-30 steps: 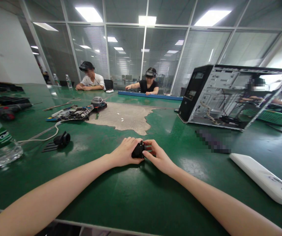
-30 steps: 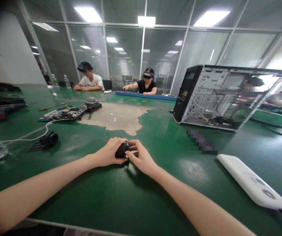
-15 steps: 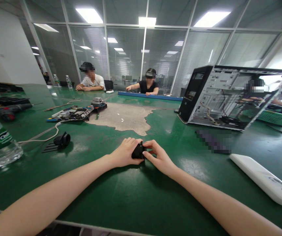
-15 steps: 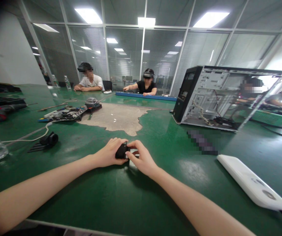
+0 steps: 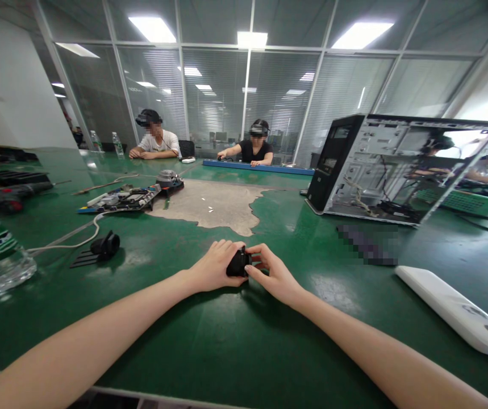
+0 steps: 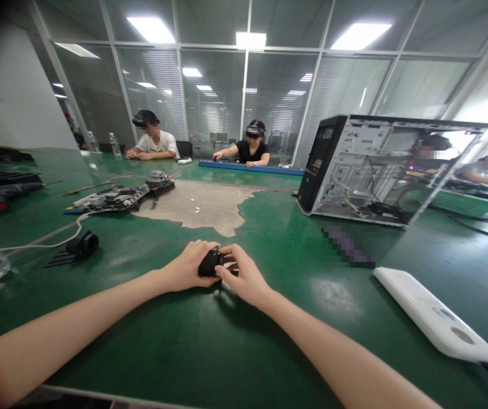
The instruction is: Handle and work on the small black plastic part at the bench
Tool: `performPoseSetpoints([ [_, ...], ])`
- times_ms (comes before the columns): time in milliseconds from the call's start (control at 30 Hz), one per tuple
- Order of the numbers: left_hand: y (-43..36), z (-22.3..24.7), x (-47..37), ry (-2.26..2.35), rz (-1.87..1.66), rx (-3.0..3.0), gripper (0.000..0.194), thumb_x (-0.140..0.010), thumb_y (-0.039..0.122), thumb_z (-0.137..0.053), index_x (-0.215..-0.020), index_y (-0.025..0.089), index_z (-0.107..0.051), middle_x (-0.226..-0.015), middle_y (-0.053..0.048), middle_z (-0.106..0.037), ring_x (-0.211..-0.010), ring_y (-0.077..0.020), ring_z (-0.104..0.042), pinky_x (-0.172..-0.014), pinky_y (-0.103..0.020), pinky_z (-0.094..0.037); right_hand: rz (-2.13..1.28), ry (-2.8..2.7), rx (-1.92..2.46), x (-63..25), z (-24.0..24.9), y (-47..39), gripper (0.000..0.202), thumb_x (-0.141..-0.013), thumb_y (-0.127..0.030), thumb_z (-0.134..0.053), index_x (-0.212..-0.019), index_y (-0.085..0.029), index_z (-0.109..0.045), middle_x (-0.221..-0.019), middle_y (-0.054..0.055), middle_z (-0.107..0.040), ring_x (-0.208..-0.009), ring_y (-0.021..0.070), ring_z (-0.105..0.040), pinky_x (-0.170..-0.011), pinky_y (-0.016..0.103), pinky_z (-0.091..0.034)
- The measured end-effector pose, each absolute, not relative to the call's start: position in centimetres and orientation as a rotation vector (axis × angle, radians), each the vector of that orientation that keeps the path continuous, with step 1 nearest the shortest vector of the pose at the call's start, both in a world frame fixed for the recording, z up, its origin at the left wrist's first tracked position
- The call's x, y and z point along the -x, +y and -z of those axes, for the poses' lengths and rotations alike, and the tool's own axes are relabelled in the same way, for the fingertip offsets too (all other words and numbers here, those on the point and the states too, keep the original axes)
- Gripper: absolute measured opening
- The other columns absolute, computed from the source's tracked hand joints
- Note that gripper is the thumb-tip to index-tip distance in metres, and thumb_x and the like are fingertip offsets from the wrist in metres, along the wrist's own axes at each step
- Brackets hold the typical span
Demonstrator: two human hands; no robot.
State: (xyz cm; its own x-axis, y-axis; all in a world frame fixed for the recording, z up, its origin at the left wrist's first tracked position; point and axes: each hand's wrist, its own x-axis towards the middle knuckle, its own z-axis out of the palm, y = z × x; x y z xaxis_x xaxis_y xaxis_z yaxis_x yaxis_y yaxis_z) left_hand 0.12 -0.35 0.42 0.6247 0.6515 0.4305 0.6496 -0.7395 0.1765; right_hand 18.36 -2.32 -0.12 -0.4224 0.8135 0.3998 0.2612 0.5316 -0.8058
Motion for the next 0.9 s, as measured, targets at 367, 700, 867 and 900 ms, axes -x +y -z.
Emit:
performPoseSetpoints([
  [367, -0.5, -0.6, -0.2, 1.114, -0.773, -2.795, 0.053, -0.068, 0.041, -0.060, -0.112, 0.020, -0.038, -0.103, -0.007, -0.051, -0.091, -0.0249, -0.046, -0.080, -0.037, -0.035, -0.667, -1.969, 0.798, -18.4, 0.3, -2.5, 0.027, -0.077, -0.018, -0.053, -0.103, -0.022, -0.048, -0.101, 0.006, -0.050, -0.095, 0.0186, -0.051, -0.079, 0.033, -0.047],
  [700, -0.4, -0.5, 0.0, 1.157, -0.745, -2.811, 0.061, -0.066, 0.042, -0.062, -0.115, 0.018, -0.036, -0.101, -0.007, -0.051, -0.090, -0.0247, -0.046, -0.078, -0.037, -0.036, -0.928, -1.712, 0.956, -19.3, 0.3, -1.8, 0.032, -0.072, -0.024, -0.060, -0.099, -0.020, -0.043, -0.094, 0.005, -0.055, -0.087, 0.0164, -0.056, -0.081, 0.036, -0.046],
  [867, -0.5, -0.5, 0.1, 1.147, -0.740, -2.823, 0.061, -0.066, 0.041, -0.062, -0.115, 0.018, -0.036, -0.099, -0.007, -0.051, -0.087, -0.0240, -0.045, -0.076, -0.036, -0.035, -1.151, -1.678, 0.970, -18.3, -0.1, -1.6, 0.032, -0.064, -0.028, -0.068, -0.087, -0.018, -0.049, -0.089, 0.003, -0.059, -0.082, 0.0168, -0.060, -0.074, 0.033, -0.049],
  [900, -0.5, -0.5, 0.1, 1.144, -0.739, -2.825, 0.060, -0.066, 0.042, -0.062, -0.115, 0.018, -0.036, -0.099, -0.007, -0.051, -0.087, -0.0241, -0.045, -0.076, -0.036, -0.035, -1.168, -1.679, 0.998, -18.1, -0.3, -1.5, 0.032, -0.063, -0.028, -0.069, -0.087, -0.017, -0.051, -0.089, 0.003, -0.060, -0.081, 0.0175, -0.061, -0.073, 0.033, -0.049],
])
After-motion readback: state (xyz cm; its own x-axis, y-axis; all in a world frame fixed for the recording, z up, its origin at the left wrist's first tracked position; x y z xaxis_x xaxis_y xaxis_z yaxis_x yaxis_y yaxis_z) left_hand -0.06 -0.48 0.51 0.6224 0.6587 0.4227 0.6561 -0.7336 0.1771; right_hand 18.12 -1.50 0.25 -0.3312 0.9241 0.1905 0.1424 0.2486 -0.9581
